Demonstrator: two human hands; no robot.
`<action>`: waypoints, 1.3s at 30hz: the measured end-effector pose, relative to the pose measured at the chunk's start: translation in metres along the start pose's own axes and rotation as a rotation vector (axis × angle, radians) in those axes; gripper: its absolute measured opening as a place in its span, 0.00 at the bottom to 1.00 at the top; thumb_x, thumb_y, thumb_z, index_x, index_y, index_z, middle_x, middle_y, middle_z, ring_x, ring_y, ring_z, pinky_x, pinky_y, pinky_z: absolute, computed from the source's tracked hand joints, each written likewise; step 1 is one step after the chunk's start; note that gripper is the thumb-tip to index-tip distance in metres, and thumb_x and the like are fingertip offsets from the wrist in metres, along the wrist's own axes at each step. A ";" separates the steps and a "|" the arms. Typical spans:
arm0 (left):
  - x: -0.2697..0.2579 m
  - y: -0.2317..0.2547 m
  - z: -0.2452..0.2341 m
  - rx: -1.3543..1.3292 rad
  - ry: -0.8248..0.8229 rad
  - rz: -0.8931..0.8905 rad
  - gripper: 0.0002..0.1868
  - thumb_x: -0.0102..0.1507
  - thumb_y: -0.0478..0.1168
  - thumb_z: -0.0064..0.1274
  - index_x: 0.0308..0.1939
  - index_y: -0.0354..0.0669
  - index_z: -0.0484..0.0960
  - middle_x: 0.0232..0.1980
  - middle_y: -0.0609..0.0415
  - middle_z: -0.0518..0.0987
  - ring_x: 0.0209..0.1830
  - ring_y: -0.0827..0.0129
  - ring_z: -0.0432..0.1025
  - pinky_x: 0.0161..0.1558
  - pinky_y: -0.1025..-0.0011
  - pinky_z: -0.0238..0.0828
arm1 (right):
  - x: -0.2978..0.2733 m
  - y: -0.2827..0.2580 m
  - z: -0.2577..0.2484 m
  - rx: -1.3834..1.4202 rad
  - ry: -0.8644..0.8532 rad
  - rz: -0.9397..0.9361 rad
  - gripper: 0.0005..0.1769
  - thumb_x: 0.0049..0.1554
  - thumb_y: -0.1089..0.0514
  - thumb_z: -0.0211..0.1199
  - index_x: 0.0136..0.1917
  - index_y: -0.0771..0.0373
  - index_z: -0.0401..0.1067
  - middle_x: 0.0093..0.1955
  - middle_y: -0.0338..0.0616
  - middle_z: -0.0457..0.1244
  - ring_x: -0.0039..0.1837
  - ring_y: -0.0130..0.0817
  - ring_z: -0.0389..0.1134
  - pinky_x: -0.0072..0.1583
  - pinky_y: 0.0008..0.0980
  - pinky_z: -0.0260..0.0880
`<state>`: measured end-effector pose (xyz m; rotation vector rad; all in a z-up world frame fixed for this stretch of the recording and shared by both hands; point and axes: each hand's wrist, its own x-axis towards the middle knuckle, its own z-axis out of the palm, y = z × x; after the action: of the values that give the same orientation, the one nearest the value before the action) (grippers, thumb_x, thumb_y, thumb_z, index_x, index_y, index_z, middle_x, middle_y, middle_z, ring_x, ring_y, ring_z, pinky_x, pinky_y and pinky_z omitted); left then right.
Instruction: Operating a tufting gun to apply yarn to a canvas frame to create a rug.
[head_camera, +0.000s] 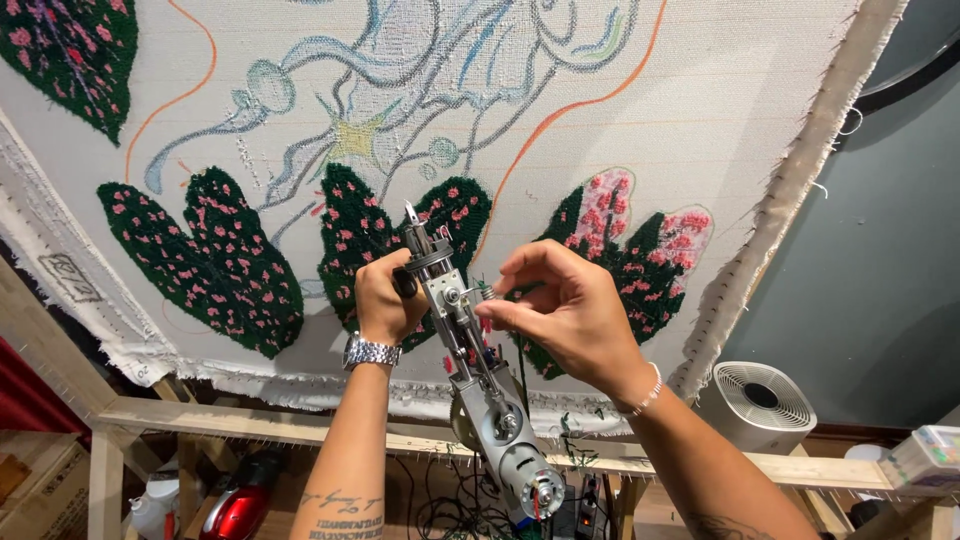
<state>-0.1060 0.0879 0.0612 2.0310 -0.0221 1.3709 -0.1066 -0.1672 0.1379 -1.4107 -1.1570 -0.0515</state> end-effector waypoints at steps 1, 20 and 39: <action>0.000 0.000 0.000 0.000 -0.001 0.001 0.07 0.57 0.42 0.57 0.29 0.43 0.83 0.23 0.47 0.77 0.19 0.63 0.73 0.26 0.68 0.67 | 0.000 -0.001 -0.001 0.000 0.002 0.000 0.16 0.54 0.67 0.72 0.53 0.69 0.69 0.46 0.43 0.69 0.47 0.26 0.76 0.47 0.25 0.79; -0.015 -0.011 0.021 -0.147 -0.076 -0.014 0.06 0.55 0.39 0.61 0.33 0.42 0.85 0.28 0.51 0.83 0.25 0.73 0.77 0.30 0.73 0.71 | 0.022 0.024 -0.026 0.076 -0.300 0.039 0.18 0.57 0.64 0.69 0.62 0.65 0.78 0.52 0.43 0.71 0.48 0.23 0.72 0.51 0.26 0.75; -0.027 0.001 0.016 -0.666 -0.330 -0.194 0.25 0.62 0.32 0.59 0.64 0.39 0.78 0.48 0.56 0.85 0.45 0.80 0.77 0.46 0.79 0.74 | 0.075 0.165 0.006 0.151 -0.225 0.208 0.28 0.64 0.67 0.50 0.78 0.62 0.62 0.61 0.46 0.71 0.56 0.24 0.69 0.60 0.27 0.72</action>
<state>-0.1049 0.0691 0.0362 1.6095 -0.3676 0.7546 0.0330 -0.0773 0.0647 -1.4188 -1.1642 0.3425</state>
